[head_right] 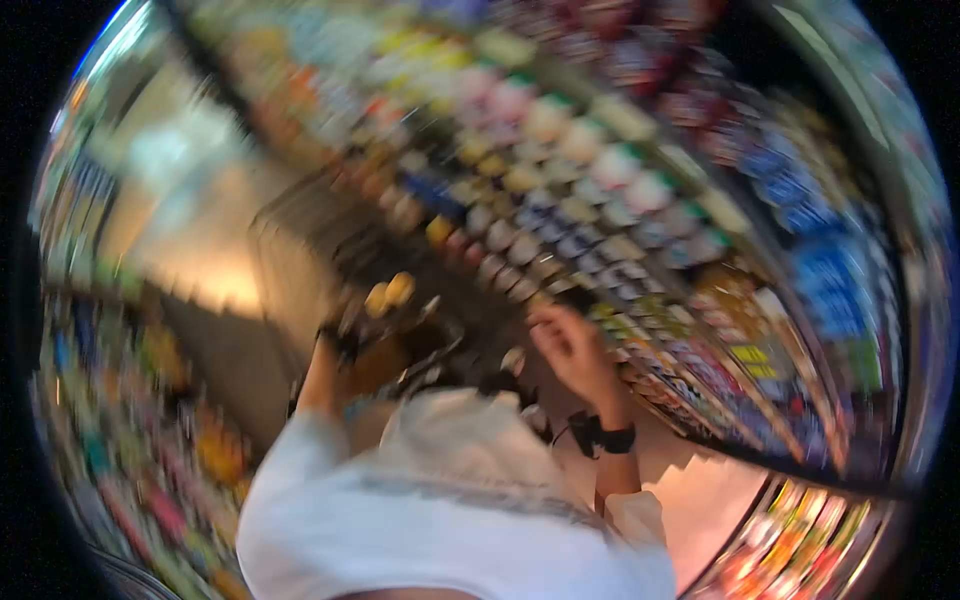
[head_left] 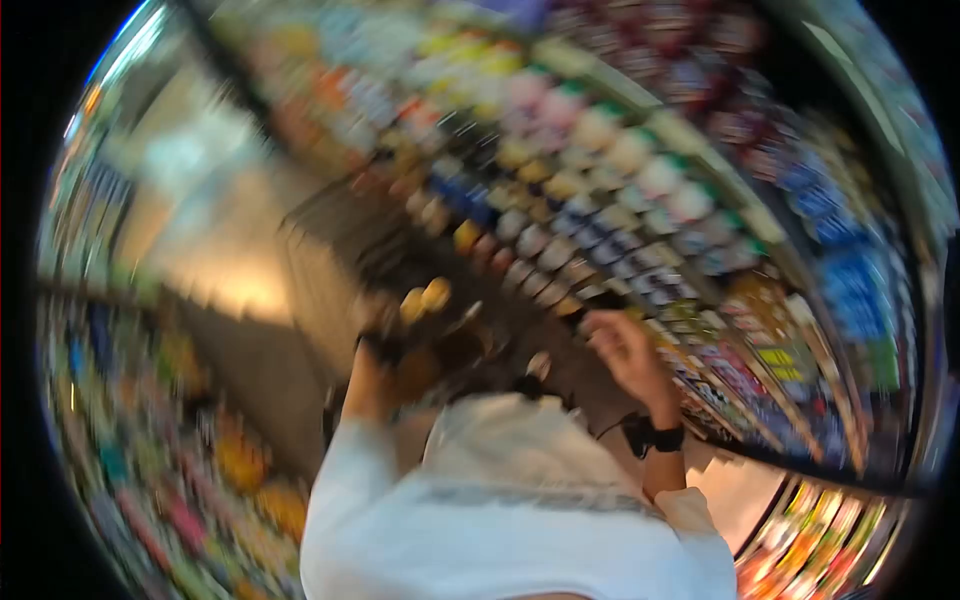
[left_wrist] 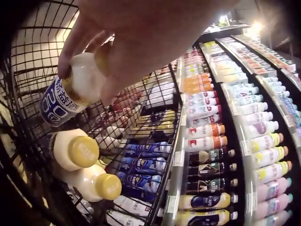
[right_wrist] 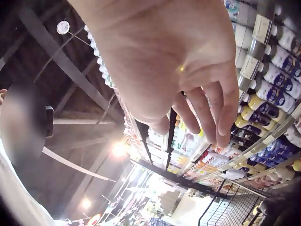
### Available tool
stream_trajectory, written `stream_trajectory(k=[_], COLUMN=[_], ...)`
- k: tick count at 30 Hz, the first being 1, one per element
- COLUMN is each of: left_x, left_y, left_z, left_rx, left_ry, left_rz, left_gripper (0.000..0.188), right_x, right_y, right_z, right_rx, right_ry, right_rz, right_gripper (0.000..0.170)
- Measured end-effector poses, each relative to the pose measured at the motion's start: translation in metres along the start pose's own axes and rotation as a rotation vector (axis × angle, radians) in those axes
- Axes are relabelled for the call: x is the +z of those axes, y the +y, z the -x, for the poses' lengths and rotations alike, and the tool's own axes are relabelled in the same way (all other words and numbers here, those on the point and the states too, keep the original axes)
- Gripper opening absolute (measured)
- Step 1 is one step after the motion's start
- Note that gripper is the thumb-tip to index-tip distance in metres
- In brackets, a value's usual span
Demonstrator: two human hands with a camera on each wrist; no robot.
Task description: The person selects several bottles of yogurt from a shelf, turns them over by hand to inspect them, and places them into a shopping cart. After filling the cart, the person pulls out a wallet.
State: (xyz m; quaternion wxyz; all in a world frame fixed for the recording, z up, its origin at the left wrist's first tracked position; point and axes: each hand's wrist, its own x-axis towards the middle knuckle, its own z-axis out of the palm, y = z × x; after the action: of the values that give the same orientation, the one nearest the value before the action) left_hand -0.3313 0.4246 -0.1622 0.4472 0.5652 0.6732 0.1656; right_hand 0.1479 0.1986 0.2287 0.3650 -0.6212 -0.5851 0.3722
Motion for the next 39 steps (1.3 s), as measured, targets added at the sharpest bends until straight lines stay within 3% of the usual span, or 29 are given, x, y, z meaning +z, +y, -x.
stream_trajectory(k=[4,8,10,12,14,16,19,24,27,31,33,36,39], left_x=[0.025,0.038,0.033,0.025,0.016,0.001,-0.011,-0.043,-0.061,-0.086,-0.094,-0.109,-0.107], left_y=[-0.046,-0.05,-0.05,-0.058,-0.038,0.014,0.031,0.067,0.112,0.118,0.14,0.165,0.223], left_z=[-0.036,-0.043,-0.047,-0.05,-0.038,-0.004,0.005,0.034,0.054,0.045,0.057,0.061,0.102], left_rx=[-0.045,-0.193,0.027,0.477,0.145,-0.32,-0.485,-0.305,-0.195,0.085,0.102,0.199,0.395], left_ry=[-0.185,-0.235,-0.34,-0.522,-0.4,-0.236,-0.108,0.116,0.248,0.267,0.34,0.391,0.44], left_rz=[-0.956,-1.129,-1.176,-1.266,-0.735,-0.255,0.092,0.23,0.326,0.366,0.32,0.321,0.313], left_gripper=[0.043,0.048,0.036,0.021,0.02,0.024,0.031,0.048,0.059,0.066,0.064,0.066,0.06], right_x=[-0.042,-0.106,-0.142,-0.175,-0.209,-0.24,-0.276,-0.338,-0.345,-0.334,-0.328,-0.326,-0.315], right_y=[-0.019,-0.03,-0.033,-0.046,-0.058,-0.068,-0.086,-0.076,-0.073,-0.074,-0.08,-0.067,-0.066], right_z=[0.01,0.005,0.0,-0.008,-0.023,-0.038,-0.06,-0.094,-0.099,-0.094,-0.088,-0.084,-0.069], right_rx=[-0.065,-0.198,-0.242,-0.305,-0.346,-0.37,-0.45,-0.396,-0.11,-0.249,-0.236,-0.312,-0.402], right_ry=[0.268,0.684,0.809,0.927,1.052,1.129,1.193,1.295,1.164,1.286,1.318,1.166,1.168], right_rz=[0.158,0.174,0.215,0.251,0.269,0.363,0.513,0.951,1.023,1.008,1.039,1.026,0.987], right_gripper=[0.019,0.02,0.019,0.019,0.021,0.025,0.029,0.037,0.041,0.048,0.051,0.055,0.057])
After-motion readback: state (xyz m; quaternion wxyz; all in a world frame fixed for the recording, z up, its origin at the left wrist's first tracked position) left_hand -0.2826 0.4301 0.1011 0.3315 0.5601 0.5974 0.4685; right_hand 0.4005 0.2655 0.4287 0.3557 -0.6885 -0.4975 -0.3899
